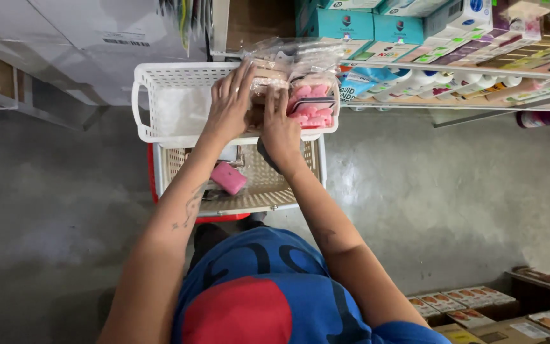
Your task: Wiping dust off packaged phone cases with a cloth and placing them into a shopping basket.
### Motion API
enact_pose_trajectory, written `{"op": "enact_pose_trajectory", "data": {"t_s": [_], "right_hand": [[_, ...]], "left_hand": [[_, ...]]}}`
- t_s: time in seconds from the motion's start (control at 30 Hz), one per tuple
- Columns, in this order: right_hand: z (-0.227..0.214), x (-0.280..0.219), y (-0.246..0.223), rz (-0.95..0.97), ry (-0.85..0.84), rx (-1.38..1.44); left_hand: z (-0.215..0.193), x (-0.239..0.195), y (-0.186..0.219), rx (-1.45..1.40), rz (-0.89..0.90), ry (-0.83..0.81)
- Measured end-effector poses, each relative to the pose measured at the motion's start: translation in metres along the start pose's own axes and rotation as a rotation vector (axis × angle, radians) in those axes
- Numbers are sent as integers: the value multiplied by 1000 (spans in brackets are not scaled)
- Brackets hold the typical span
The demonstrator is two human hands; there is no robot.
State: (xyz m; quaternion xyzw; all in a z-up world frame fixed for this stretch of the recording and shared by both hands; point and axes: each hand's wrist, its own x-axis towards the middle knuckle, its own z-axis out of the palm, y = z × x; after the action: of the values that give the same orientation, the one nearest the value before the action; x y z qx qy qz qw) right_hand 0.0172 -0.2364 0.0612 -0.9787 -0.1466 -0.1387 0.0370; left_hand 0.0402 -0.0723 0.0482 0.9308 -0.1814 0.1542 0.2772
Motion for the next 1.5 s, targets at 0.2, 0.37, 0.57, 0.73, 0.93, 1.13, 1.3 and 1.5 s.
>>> {"op": "enact_pose_trajectory", "data": {"t_s": [0.2,0.37,0.57,0.73,0.93,1.13,1.3,1.5], "right_hand": [[22,3,10,113,-68,126],[9,3,5,100,-95,90],[-5,7,-4,76,-3,202],[8,9,-7,86,-208,115],[-9,-5,-15,31,-4,346],[-94,-20,-34,3,67,476],[-159,-48,-34,-69,-65,546],[-146,-92,-24,-133,-378,576]], "left_hand": [[18,21,-5,130,21,-39],[20,18,-10,134,18,-50],[5,10,-13,-20,-78,-90],[27,-5,-35,-299,-269,-280],[-30,-6,-10,-320,-114,-124],[-122,-14,35,-94,39,-42],[-177,-42,78,-11,118,-89],[-143,-96,87,-12,74,-269]]}}
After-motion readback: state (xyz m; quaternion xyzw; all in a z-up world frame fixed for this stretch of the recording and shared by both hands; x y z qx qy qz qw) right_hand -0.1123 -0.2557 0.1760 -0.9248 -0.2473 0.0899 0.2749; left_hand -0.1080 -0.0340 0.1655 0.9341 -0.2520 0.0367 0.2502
